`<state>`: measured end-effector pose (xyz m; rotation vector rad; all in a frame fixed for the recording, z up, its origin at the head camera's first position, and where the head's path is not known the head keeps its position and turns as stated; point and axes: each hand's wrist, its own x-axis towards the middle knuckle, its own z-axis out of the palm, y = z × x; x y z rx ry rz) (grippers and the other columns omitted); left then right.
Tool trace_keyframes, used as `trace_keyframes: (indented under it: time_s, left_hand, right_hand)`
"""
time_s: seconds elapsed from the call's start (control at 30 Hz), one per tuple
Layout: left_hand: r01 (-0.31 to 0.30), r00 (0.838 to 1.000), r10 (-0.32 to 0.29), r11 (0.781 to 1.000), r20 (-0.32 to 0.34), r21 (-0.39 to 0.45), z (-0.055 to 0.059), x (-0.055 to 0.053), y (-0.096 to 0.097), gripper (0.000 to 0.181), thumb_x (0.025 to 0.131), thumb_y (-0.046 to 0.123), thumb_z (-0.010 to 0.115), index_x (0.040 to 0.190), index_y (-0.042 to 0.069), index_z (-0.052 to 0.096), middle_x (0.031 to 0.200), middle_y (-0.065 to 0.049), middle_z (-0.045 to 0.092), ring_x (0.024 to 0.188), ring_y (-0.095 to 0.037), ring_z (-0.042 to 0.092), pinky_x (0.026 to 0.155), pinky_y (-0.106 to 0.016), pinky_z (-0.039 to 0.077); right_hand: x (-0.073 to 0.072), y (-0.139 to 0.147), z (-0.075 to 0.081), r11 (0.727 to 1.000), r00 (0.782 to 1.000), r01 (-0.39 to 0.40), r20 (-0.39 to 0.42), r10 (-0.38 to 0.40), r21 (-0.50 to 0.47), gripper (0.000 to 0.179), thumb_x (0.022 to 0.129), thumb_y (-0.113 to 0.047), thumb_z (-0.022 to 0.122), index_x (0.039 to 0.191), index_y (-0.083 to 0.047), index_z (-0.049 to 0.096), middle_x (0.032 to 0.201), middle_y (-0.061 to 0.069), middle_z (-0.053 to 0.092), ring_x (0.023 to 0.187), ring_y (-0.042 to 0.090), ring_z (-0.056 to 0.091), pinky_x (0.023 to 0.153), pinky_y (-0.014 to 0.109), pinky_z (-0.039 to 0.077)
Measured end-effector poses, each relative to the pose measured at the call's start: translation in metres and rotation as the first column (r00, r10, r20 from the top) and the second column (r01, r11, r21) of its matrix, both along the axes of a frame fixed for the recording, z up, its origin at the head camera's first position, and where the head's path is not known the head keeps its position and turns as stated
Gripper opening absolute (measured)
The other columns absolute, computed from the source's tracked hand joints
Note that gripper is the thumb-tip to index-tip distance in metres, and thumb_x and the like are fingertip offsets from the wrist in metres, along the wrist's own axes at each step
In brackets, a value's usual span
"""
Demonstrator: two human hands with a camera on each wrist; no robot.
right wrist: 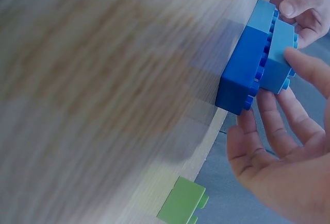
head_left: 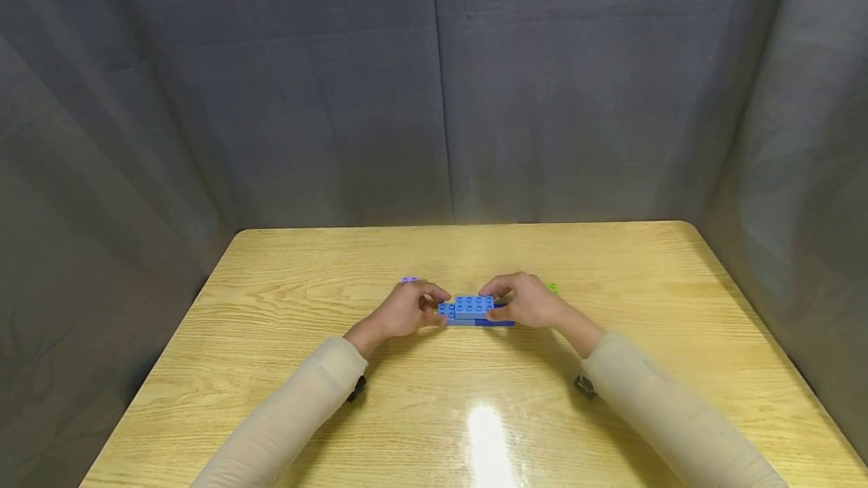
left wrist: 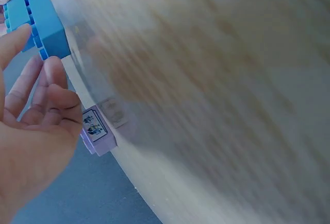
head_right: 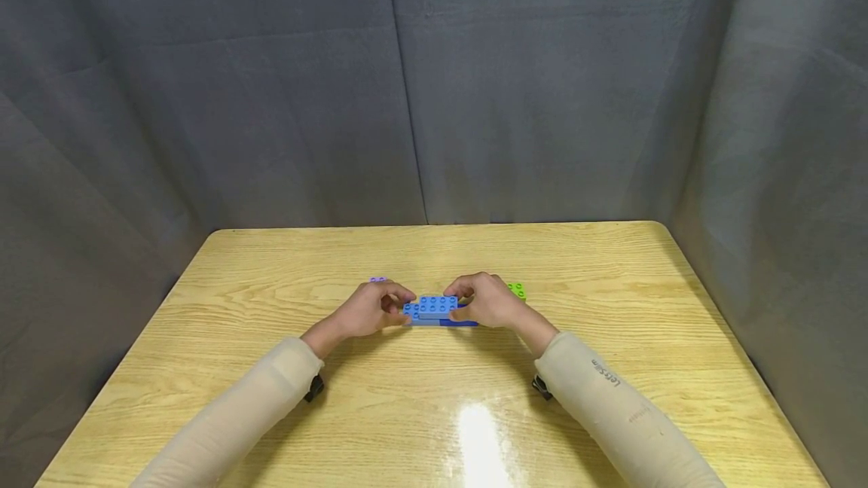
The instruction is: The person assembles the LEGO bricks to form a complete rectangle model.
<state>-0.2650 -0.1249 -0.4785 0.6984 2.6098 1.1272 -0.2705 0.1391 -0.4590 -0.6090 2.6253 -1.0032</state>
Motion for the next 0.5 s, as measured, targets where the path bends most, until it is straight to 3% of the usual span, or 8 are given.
trace_keyframes:
  time_s: [0.07,0.13,0.2,0.3,0.37,0.5]
  left_hand:
    - [0.008,0.999,-0.009,1.000,-0.033,-0.010,0.001,0.000,0.002,0.035,0.088,0.016,0.078,0.120,0.006,0.069,0.114,-0.011,0.071,0.072,-0.008,0.060,0.066,-0.024,0.053]
    - [0.008,0.998,-0.009,1.000,-0.057,-0.020,0.003,0.000,0.004,0.035,0.088,0.019,0.078,0.121,0.008,0.070,0.114,-0.009,0.072,0.071,-0.007,0.061,0.081,-0.028,0.051]
    - [0.008,0.998,-0.009,1.000,-0.062,-0.017,0.004,-0.001,0.006,0.035,0.089,0.021,0.077,0.122,0.010,0.070,0.115,-0.007,0.071,0.072,-0.007,0.061,0.083,-0.032,0.051]
    - [0.007,0.999,-0.007,1.000,-0.042,0.001,0.007,0.000,0.010,0.035,0.089,0.022,0.077,0.122,0.012,0.070,0.118,-0.005,0.071,0.077,-0.009,0.062,0.083,-0.028,0.051]
    - [0.016,0.999,-0.015,1.000,-0.031,0.016,0.008,-0.001,0.011,0.034,0.090,0.021,0.076,0.122,0.011,0.070,0.121,-0.006,0.070,0.078,-0.011,0.061,0.070,-0.024,0.054]
    - [0.028,0.999,-0.027,0.999,-0.032,0.020,0.008,-0.001,0.014,0.032,0.090,0.020,0.076,0.120,0.010,0.071,0.119,-0.007,0.071,0.078,-0.011,0.061,0.066,-0.021,0.052]
  right_hand:
    - [0.000,0.000,0.000,1.000,1.000,0.001,0.000,-0.001,0.001,0.029,0.086,-0.021,0.080,0.113,-0.016,0.072,0.104,0.000,0.073,0.102,0.020,0.068,0.085,0.038,0.056]
    - [0.000,0.001,0.000,1.000,1.000,0.002,0.001,-0.002,0.000,0.029,0.086,-0.021,0.080,0.113,-0.015,0.072,0.104,0.000,0.073,0.103,0.021,0.068,0.086,0.039,0.056]
    - [-0.001,0.001,0.000,1.000,1.000,0.002,0.005,-0.002,-0.001,0.030,0.086,-0.021,0.079,0.114,-0.015,0.072,0.105,0.001,0.073,0.104,0.023,0.068,0.087,0.040,0.056]
    - [0.000,0.000,0.000,1.000,1.000,0.006,0.012,-0.006,-0.006,0.030,0.086,-0.021,0.079,0.114,-0.014,0.072,0.108,0.003,0.073,0.106,0.025,0.069,0.088,0.041,0.057]
    - [0.000,-0.001,0.000,1.000,1.000,0.009,0.016,-0.009,-0.008,0.030,0.086,-0.021,0.080,0.114,-0.014,0.072,0.109,0.003,0.074,0.107,0.025,0.069,0.089,0.042,0.057]
    - [0.000,-0.001,0.000,1.000,1.000,0.008,0.016,-0.008,-0.009,0.030,0.086,-0.020,0.080,0.114,-0.014,0.072,0.110,0.004,0.074,0.107,0.025,0.069,0.090,0.042,0.057]
